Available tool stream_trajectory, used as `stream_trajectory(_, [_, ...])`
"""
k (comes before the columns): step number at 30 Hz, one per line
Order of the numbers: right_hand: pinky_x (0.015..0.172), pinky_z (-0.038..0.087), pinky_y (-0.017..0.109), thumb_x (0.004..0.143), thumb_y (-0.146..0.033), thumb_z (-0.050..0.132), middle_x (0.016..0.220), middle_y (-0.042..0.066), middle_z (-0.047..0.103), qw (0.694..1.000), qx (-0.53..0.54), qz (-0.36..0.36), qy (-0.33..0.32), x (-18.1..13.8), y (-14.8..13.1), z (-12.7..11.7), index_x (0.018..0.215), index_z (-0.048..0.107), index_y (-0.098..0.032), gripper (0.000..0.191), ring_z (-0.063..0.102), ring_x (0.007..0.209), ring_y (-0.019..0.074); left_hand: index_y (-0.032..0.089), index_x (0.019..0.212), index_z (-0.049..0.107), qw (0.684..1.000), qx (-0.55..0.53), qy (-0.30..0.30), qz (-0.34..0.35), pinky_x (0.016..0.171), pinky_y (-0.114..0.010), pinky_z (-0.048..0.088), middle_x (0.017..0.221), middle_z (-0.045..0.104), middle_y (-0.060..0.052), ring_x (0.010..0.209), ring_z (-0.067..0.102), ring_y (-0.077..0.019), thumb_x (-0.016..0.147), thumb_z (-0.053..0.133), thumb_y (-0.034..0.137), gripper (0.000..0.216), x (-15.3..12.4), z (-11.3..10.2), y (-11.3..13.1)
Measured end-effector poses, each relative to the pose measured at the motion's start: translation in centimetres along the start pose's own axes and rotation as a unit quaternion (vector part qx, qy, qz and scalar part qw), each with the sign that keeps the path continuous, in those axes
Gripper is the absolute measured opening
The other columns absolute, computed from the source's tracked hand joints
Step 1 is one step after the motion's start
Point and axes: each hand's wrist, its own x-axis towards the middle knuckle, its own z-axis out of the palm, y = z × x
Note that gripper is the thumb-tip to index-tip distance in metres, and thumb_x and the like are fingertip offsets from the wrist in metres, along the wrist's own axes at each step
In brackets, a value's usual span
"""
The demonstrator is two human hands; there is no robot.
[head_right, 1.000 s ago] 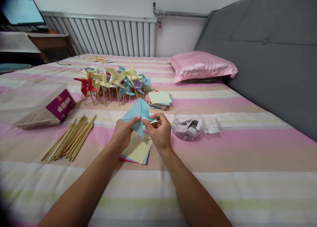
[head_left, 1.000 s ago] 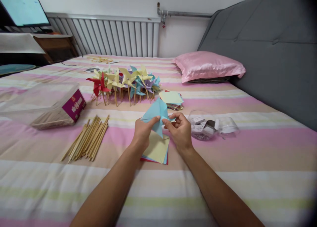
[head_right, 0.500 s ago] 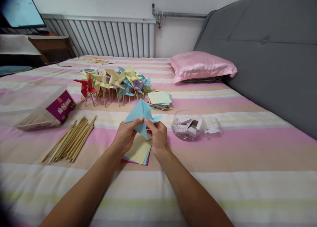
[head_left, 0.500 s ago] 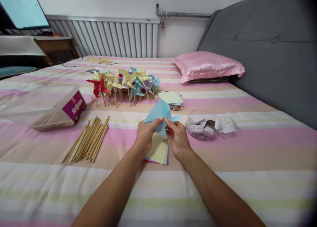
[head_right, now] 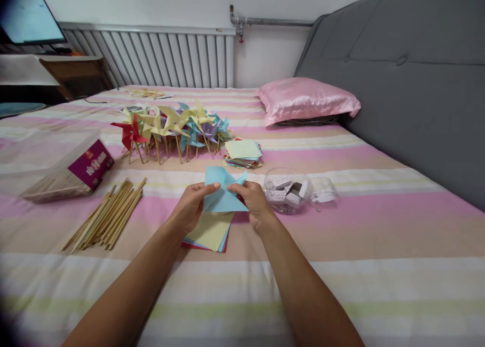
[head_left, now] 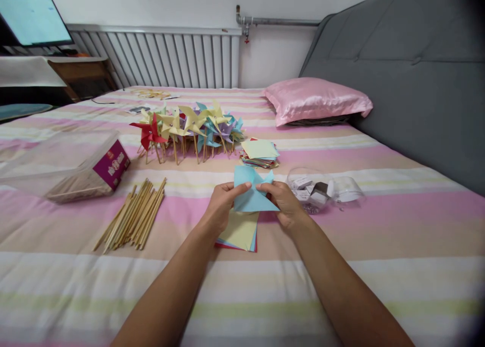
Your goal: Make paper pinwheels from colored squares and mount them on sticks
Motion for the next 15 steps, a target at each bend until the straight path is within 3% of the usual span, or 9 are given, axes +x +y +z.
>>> stream_trajectory(4, [0.049, 0.038, 0.025, 0.057, -0.028, 0.074, 0.056, -0.002, 0.063, 0.999, -0.043, -0.004, -0.013, -0.06, 0.12, -0.18, 0.066, 0.066, -0.016, 0.018, 0.049, 0.048, 0.0112, 0.011, 0.071, 0.071, 0.999, 0.002, -0.010, -0.030, 0.058, -0.026, 0.042, 0.065, 0.067, -0.005, 0.058, 0.058, -0.0149, 0.059, 0.079, 0.033, 0.027, -0.02, 0.03, -0.17])
stream_trajectory(10, [0.045, 0.033, 0.023, 0.054, -0.028, 0.075, 0.052, -0.003, 0.059, 0.997, -0.080, -0.009, -0.003, -0.18, -0.05, -0.11, 0.061, 0.065, -0.015, 0.018, 0.044, 0.044, 0.0091, 0.010, 0.069, 0.070, 0.999, 0.022, 0.016, -0.031, 0.054, -0.023, 0.038, 0.063, 0.065, -0.004, 0.054, 0.054, -0.0121, 0.057, 0.078, 0.029, 0.024, -0.09, -0.03, -0.05])
stream_trajectory(15, [0.050, 0.038, 0.024, 0.053, -0.028, 0.076, 0.058, 0.000, 0.065, 0.996, -0.089, -0.014, -0.003, -0.33, -0.18, 0.01, 0.064, 0.068, -0.014, 0.019, 0.051, 0.048, 0.0113, 0.010, 0.066, 0.068, 0.998, 0.036, 0.029, -0.039, 0.051, -0.022, 0.036, 0.059, 0.062, -0.002, 0.052, 0.052, -0.0108, 0.055, 0.078, 0.026, 0.021, -0.12, -0.10, 0.00])
